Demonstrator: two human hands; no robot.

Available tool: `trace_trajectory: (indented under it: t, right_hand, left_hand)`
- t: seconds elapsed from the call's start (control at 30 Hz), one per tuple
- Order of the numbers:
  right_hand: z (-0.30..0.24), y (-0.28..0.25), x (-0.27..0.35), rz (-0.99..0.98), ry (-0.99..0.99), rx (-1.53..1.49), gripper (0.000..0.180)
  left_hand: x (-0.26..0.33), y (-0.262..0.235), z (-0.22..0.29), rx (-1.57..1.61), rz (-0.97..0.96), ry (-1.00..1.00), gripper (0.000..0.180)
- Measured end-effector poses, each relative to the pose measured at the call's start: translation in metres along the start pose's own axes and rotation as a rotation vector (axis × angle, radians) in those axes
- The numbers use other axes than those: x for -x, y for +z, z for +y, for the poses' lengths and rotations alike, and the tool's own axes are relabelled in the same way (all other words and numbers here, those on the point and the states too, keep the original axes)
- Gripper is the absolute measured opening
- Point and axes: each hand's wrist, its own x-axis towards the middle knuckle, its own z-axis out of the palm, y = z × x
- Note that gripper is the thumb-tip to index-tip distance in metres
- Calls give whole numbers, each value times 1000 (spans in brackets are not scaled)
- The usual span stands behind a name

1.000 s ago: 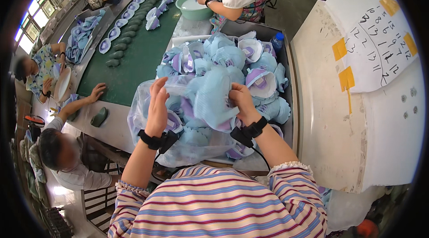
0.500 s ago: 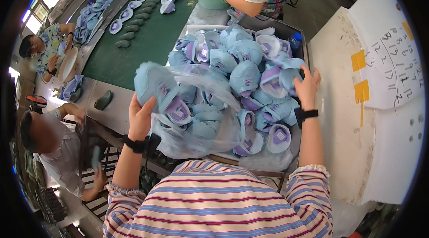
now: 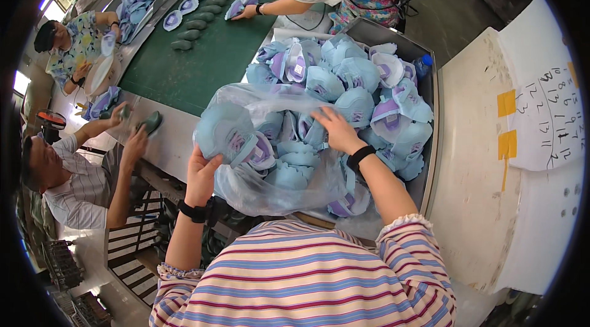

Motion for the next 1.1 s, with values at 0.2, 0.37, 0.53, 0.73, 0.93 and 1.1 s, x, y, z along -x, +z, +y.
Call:
trace_trajectory:
  t: [0.2, 0.37, 0.53, 0.73, 0.93, 1.1]
  right_hand:
    - [-8, -17, -20, 220, 55, 111, 94]
    - [-31, -26, -20, 322, 87, -69, 42]
    - [-18, -1, -30, 196, -336, 233, 48]
    - [2, -9, -65, -40, -145, 340, 49]
    - [-7, -38, -37, 11, -667, 314, 30]
    - [-13, -90, 3, 34, -424, 64, 50]
  left_hand:
    - [-6, 22, 0, -12, -57, -20, 37]
    - [-18, 29, -15, -119, -97, -38, 30]
    - [-34, 34, -20, -235, 44, 32, 16]
    - [-33, 18, -28, -256, 13, 25, 20]
    - [-14, 9, -30, -146, 117, 17, 24]
    - [-15, 1, -31, -202, 78, 59, 42]
